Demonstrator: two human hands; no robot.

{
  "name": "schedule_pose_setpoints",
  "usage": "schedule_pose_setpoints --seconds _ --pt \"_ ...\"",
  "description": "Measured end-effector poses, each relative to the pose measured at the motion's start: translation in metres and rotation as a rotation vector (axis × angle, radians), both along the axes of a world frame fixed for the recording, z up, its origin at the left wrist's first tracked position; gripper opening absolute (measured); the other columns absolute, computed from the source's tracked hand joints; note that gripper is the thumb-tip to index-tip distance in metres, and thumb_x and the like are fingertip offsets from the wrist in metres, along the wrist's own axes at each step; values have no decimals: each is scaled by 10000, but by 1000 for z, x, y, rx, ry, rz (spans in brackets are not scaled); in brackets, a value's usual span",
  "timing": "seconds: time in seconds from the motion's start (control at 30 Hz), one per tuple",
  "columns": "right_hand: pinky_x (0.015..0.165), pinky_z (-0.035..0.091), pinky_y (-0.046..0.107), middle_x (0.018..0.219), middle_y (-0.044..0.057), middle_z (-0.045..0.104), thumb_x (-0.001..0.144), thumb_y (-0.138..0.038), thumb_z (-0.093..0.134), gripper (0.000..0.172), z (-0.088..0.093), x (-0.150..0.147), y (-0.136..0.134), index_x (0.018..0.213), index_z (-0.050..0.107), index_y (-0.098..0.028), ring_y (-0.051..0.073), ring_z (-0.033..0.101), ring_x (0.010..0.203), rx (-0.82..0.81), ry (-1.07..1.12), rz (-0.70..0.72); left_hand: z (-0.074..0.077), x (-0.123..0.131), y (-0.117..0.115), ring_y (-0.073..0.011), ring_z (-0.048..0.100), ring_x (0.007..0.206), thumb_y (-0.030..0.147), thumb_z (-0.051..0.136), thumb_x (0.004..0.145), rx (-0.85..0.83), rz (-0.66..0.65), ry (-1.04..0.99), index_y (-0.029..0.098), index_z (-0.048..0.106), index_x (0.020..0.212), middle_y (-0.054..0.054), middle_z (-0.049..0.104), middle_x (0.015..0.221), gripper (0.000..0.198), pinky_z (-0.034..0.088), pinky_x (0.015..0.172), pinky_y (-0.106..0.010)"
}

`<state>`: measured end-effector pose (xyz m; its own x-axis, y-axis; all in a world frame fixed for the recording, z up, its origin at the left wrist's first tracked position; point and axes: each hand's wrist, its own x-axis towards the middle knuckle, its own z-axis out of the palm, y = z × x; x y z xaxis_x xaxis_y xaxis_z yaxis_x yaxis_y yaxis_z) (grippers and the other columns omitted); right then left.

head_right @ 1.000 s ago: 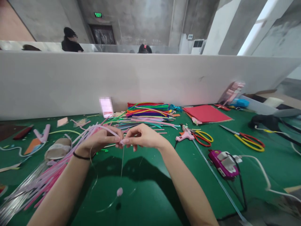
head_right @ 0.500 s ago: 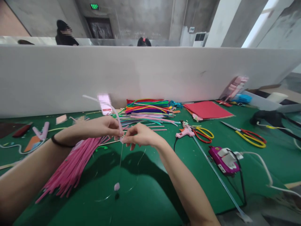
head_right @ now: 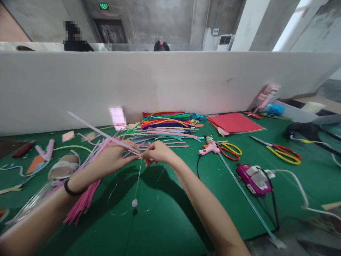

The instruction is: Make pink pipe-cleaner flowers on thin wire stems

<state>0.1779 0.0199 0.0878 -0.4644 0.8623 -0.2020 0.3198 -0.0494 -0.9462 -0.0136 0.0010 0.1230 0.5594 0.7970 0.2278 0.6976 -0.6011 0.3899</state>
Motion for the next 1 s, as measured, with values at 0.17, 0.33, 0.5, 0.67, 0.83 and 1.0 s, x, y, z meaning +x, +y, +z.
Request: schedule_pose_setpoints --seconds 0.17,0.33,0.5,0.67,0.83,1.0 --pt "426 395 169 595 21 671 749 -233 632 158 -9 -2 4 618 642 -145 120 655 571 -30 -13 -10 -30 -6 -5 -259 555 1132 241 528 874 137 -62 -54 208 698 946 -103 648 1159 188 430 987 -426" --pt "458 422 163 642 19 686 757 -206 640 128 -21 -3 8 652 672 -141 113 662 595 -86 5 -21 -55 -14 -9 -273 488 1256 213 522 879 144 -45 -78 238 696 1071 -95 581 1317 260 348 1084 -492" --pt "538 461 162 817 60 734 767 -394 719 255 -30 3 16 807 725 -142 115 675 707 -89 166 -3 -57 -22 -7 -268 503 1268 309 573 866 26 257 -586 237 540 1297 -106 547 1368 439 397 1063 -465" --pt "542 451 160 859 66 724 748 -434 743 321 -33 6 19 878 718 -141 118 680 733 -143 281 38 -45 -22 -14 -268 662 1060 480 592 858 -704 267 -843 166 566 1212 -154 670 1193 474 547 857 -398" --pt "554 461 174 753 54 712 729 -524 731 404 -31 5 16 823 703 -132 129 679 696 -166 261 121 -50 -16 -16 -242 730 725 588 599 810 -843 256 -786 128 676 982 -146 747 933 497 565 623 -322" --pt "551 449 169 686 31 699 687 -507 769 384 -31 4 15 755 693 -138 111 657 654 -130 211 127 -51 -12 -11 -216 710 575 643 553 811 -880 286 -781 120 650 938 -134 748 841 547 548 525 -291"
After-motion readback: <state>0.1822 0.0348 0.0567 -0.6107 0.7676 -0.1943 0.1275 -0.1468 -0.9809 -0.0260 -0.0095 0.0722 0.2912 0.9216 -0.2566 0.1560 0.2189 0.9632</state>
